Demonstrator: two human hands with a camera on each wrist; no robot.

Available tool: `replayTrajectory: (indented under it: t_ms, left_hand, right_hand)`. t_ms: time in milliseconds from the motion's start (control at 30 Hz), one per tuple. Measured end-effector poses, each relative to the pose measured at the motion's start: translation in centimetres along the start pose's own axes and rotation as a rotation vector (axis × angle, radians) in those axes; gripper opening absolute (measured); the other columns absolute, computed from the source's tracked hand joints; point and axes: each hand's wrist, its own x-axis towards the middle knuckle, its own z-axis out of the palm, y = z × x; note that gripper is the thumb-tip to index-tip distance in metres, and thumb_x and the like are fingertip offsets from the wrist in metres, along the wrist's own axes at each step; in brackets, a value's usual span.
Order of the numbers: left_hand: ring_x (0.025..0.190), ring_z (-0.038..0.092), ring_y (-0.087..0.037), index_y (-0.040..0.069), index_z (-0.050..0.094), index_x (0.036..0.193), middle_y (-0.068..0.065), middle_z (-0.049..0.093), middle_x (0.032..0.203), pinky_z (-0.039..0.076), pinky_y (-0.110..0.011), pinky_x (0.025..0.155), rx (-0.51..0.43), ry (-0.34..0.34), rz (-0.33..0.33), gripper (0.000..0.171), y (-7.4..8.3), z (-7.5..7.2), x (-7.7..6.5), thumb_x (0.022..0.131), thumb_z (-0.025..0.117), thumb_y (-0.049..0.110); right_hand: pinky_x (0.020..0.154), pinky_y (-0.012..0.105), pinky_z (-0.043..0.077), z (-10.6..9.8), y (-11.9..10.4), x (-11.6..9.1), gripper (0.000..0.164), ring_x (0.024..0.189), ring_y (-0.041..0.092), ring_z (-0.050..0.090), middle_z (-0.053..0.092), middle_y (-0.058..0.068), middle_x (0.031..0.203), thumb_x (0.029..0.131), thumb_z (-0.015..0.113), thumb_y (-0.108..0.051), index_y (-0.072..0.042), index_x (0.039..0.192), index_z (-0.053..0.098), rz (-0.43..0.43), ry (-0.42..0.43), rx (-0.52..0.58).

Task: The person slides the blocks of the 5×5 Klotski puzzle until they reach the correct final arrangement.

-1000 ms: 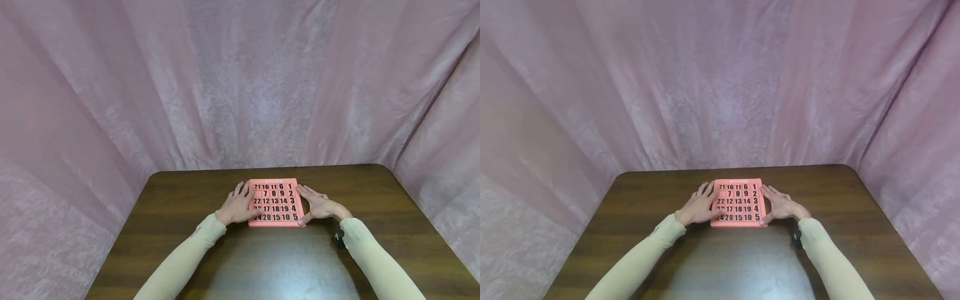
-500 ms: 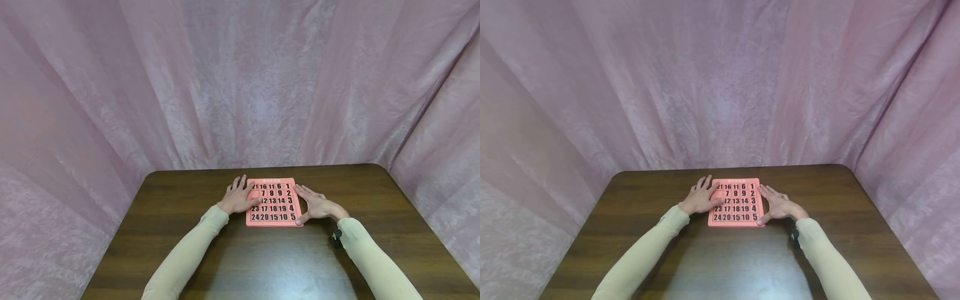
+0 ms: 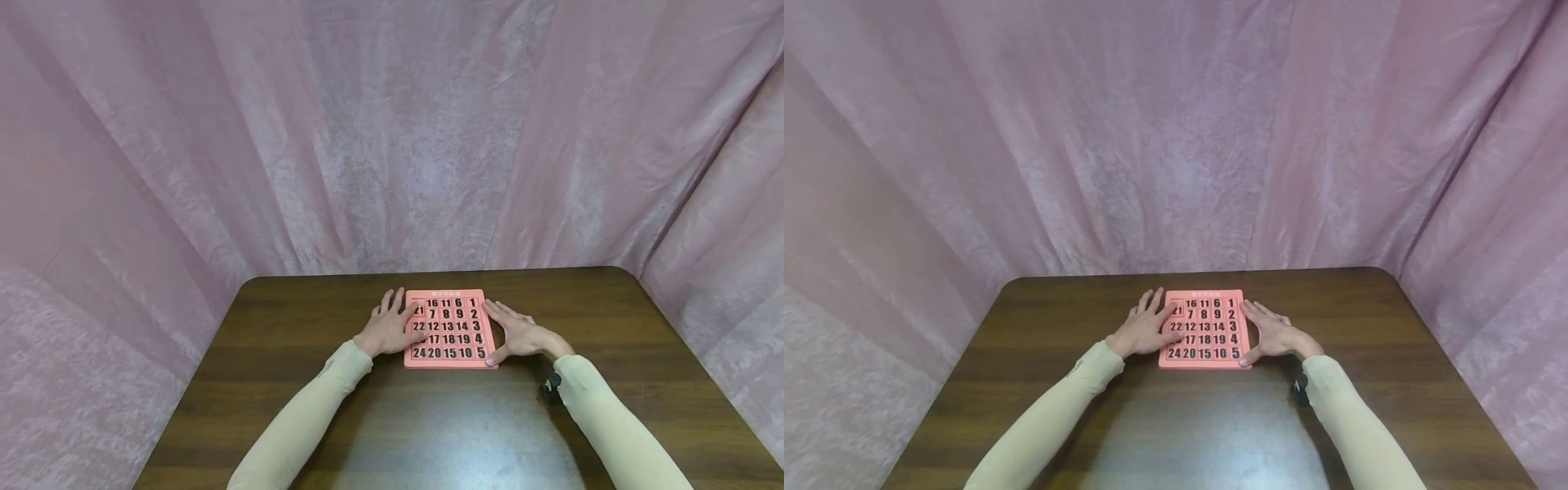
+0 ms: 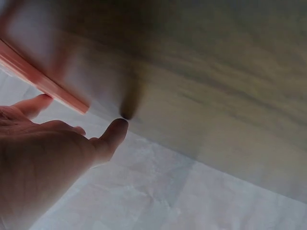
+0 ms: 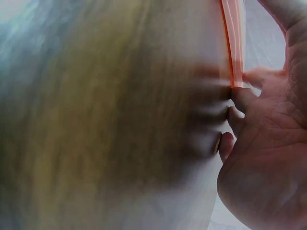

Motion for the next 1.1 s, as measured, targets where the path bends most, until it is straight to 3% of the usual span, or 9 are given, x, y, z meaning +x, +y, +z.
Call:
replayTrajectory:
  t_ms: [367, 767, 1100]
  left_hand:
    - [0.173, 0.009, -0.041, 0.02, 0.04, 0.17, -0.019, 0.011, 0.185, 0.031, -0.069, 0.13, 0.032, 0.03, 0.053, 0.09, 0.9, -0.1, -0.1, 0.1, 0.057, 0.073]
    - [0.174, 0.005, -0.04, 0.032, 0.036, 0.172, -0.016, 0.008, 0.186, 0.022, -0.064, 0.135, 0.058, -0.01, 0.07, 0.079, 3.0, -0.1, 2.2, 0.106, 0.047, 0.073]
    - [0.174, 0.004, -0.038, 0.04, 0.034, 0.171, -0.012, 0.008, 0.187, 0.022, -0.065, 0.135, 0.098, -0.022, 0.037, 0.075, 2.4, 0.0, 2.4, 0.106, 0.044, 0.075]
  right_hand:
    - [0.125, 0.079, 0.019, -0.6, -0.1, -0.1, 0.136, 0.169, 0.052, 0.011, 0.012, 0.026, 0.182, 0.076, 0.098, -0.047, 0.0, 0.174, 0.016, 0.005, 0.001, -0.014]
    - [0.122, 0.082, 0.02, -0.1, 0.2, 0.0, 0.137, 0.167, 0.054, 0.015, 0.015, 0.029, 0.181, 0.075, 0.096, -0.054, -0.001, 0.174, 0.018, -0.023, 0.004, 0.001]
    - [0.121, 0.083, 0.019, 0.2, 0.5, -0.2, 0.14, 0.168, 0.052, 0.014, 0.015, 0.026, 0.182, 0.073, 0.093, -0.065, -0.004, 0.175, 0.018, -0.057, 0.011, 0.024]
